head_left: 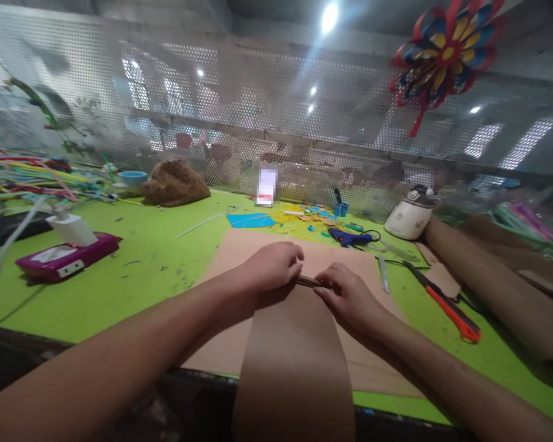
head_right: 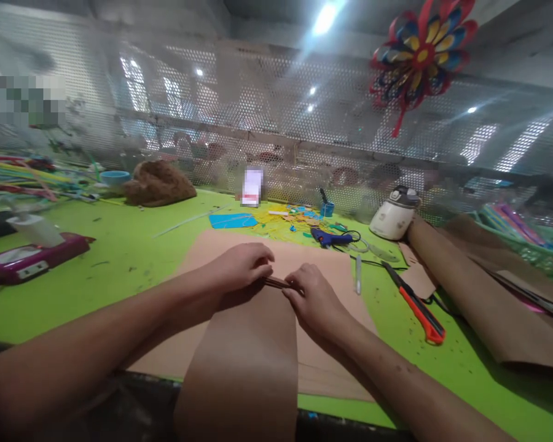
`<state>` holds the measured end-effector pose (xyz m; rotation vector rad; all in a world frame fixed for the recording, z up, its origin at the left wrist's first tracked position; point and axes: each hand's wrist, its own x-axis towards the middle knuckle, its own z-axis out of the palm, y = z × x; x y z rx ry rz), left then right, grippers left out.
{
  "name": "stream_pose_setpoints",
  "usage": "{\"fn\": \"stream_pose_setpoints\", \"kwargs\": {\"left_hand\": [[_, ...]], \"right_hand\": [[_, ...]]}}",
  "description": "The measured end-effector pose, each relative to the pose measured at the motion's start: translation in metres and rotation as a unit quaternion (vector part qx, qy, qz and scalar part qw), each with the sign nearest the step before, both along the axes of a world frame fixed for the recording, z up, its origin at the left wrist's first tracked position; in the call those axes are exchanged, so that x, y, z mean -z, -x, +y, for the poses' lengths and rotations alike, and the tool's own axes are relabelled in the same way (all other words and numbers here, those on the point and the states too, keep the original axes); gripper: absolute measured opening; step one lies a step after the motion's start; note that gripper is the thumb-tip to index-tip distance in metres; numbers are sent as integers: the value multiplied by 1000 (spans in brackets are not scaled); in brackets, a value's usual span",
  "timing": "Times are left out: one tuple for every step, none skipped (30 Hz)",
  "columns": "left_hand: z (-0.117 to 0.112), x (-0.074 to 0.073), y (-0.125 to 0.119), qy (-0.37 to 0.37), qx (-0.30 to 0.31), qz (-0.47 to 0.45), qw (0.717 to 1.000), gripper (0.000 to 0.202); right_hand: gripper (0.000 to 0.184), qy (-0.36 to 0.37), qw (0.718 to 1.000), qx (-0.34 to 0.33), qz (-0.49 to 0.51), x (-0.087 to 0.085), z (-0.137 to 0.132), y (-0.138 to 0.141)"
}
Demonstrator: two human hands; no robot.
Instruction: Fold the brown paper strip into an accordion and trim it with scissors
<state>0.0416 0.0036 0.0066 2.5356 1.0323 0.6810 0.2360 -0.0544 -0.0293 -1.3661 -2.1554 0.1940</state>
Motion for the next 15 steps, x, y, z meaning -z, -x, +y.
{"fn": "stream_pose_setpoints", "kwargs": {"left_hand": [[2,-1,3,6,0,35,999,19],[4,-1,5,16,-3,56,998,22],[6,-2,7,24,-7,65,998,26],[8,-2,9,30,-9,67,997,29],[9,-2,10,37,-8,67,997,30],[10,-2,11,48,-4,69,996,31],[11,-3,12,64,3,73,995,32],[11,-4,13,84,11,78,993,33],[11,-4,14,106,20,81,991,33],[10,-5,14,129,30,83,988,33],[10,-6,15,153,40,80,984,32],[9,-7,15,174,47,74,981,31],[8,-7,15,190,53,64,978,29],[7,-7,15,203,57,52,976,28],[7,-7,14,212,60,40,974,27]], "right_hand": [[9,-1,1000,5,5,0,0,0],[10,-3,1000,8,9,0,0,1],[9,-6,1000,11,14,0,-1,1],[9,-6,1000,16,19,-1,-1,1],[8,-4,999,21,26,-1,-1,0],[7,3,999,25,35,-2,-1,0],[6,16,998,27,47,-3,-1,-2],[7,34,997,27,62,-3,0,-4],[8,55,995,23,79,-5,0,-6],[9,77,992,19,97,-6,1,-8],[10,97,989,17,112,-8,1,-10],[11,113,986,16,125,-10,1,-12],[12,123,983,13,138,-11,0,-13],[13,134,979,7,154,-13,-1,-14],[15,150,973,-3,177,-15,-4,-13]]}}
